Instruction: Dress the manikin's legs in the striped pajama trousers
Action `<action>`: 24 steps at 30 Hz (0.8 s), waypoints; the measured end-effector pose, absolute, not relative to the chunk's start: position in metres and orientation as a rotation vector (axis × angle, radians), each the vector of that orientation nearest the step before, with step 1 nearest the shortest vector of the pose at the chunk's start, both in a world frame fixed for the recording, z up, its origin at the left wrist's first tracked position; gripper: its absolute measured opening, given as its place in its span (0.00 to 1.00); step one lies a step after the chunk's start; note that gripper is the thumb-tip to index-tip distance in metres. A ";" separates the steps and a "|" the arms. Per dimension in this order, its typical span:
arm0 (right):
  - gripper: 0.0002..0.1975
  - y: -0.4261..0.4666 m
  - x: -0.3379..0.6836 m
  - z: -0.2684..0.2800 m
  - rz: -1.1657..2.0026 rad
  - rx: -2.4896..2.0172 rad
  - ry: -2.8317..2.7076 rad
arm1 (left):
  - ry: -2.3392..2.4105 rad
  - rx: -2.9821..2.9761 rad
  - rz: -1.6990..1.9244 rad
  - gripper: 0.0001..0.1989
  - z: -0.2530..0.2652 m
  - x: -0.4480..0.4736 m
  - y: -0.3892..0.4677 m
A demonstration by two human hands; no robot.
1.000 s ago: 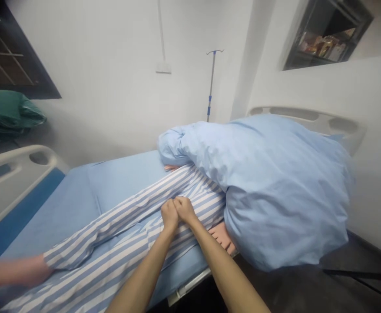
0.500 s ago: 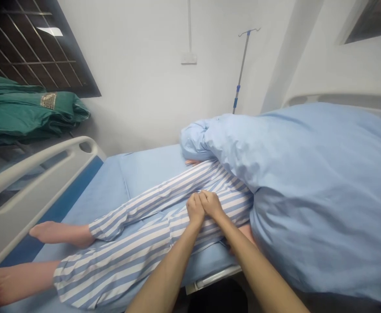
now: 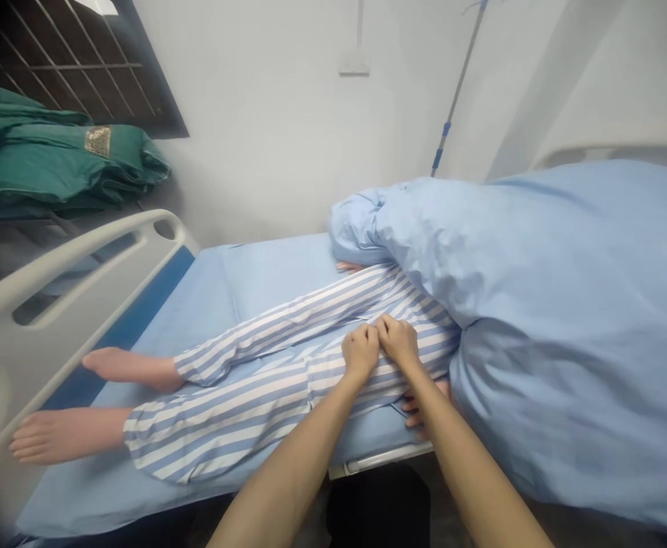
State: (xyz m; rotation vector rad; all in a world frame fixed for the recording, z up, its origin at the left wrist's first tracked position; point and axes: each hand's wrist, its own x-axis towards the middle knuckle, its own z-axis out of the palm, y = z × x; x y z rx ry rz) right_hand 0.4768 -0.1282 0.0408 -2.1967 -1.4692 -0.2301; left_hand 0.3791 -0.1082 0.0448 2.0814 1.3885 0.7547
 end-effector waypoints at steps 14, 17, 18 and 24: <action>0.14 -0.128 0.466 0.042 -0.337 -2.392 -1.478 | 1.624 1.972 0.498 0.16 0.045 0.095 0.003; 0.12 -0.127 0.463 0.043 -0.334 -2.432 -1.477 | 1.767 1.955 0.408 0.16 0.045 0.029 0.009; 0.11 -0.127 0.462 0.043 -0.320 -2.438 -1.494 | 1.799 1.954 0.413 0.15 0.042 0.016 0.008; 0.08 -0.132 0.449 0.050 -0.217 -2.436 -1.605 | 1.964 2.047 0.308 0.16 0.020 0.007 0.000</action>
